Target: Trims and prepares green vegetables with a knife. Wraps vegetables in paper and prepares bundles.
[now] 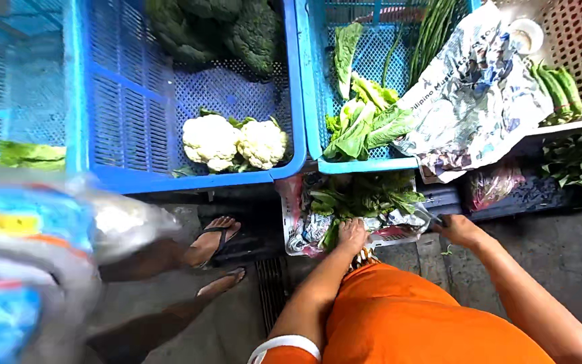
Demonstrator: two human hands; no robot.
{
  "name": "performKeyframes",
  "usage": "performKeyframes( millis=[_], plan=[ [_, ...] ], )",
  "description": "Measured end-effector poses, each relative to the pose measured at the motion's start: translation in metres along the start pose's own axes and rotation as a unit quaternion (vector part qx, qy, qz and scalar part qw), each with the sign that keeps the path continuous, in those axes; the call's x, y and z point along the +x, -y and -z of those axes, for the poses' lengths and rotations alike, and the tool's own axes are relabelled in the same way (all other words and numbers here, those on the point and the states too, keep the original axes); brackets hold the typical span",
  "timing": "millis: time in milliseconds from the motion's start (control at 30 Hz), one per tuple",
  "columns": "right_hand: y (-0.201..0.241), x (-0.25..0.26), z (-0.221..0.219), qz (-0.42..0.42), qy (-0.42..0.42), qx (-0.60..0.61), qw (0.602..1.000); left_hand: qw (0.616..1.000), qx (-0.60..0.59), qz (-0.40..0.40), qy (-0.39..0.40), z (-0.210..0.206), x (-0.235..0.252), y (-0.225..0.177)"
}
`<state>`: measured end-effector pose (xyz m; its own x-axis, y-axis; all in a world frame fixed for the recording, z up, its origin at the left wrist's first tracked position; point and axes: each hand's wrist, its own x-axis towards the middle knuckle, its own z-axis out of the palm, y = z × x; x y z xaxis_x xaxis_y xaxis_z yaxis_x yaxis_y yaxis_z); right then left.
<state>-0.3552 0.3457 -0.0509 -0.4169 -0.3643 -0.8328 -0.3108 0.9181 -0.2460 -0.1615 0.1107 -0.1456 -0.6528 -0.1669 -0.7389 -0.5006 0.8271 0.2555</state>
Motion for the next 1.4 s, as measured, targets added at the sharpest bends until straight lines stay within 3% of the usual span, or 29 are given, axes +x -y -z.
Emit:
performKeyframes(
  millis=[167, 400, 633, 833, 1000, 1100, 1167, 1233, 1267, 1400],
  plan=[
    [0.007, 0.0, -0.037, -0.018, 0.067, -0.064, 0.996, 0.996, 0.054, 0.067, 0.025, -0.001, 0.016, 0.005],
    [0.004, -0.003, -0.025, -0.07, -0.022, 0.018, 0.997, 0.997, 0.059, 0.053, 0.005, 0.004, 0.02, 0.006],
    [0.023, 0.016, -0.019, -0.038, -0.077, 0.072, 0.994, 0.998, 0.037, 0.028, -0.039, 0.098, -0.025, -0.019],
    [0.037, 0.043, -0.047, -0.031, -0.106, 0.097, 0.989, 0.996, 0.003, 0.042, -0.075, 0.183, -0.081, -0.02],
    [0.035, 0.05, -0.077, -0.023, -0.106, 0.038, 0.993, 0.972, -0.174, 0.037, -0.152, 0.208, -0.118, 0.012],
    [0.046, 0.031, -0.072, 0.072, -0.197, 0.037, 0.977, 0.929, -0.345, -0.005, -0.134, 0.197, -0.126, 0.032],
    [0.062, 0.01, -0.065, 0.234, -0.319, 0.059, 0.916, 0.901, -0.418, -0.034, -0.11, 0.188, -0.127, 0.037],
    [0.083, -0.002, -0.056, 0.368, -0.37, 0.068, 0.85, 0.881, -0.462, -0.06, -0.08, 0.18, -0.129, 0.035],
    [0.094, -0.007, -0.049, 0.391, -0.347, 0.066, 0.85, 0.875, -0.475, -0.071, -0.067, 0.177, -0.128, 0.033],
    [0.109, 0.003, -0.017, 0.366, -0.151, 0.088, 0.914, 0.848, -0.518, -0.066, -0.086, 0.168, -0.122, 0.031]
  ],
)
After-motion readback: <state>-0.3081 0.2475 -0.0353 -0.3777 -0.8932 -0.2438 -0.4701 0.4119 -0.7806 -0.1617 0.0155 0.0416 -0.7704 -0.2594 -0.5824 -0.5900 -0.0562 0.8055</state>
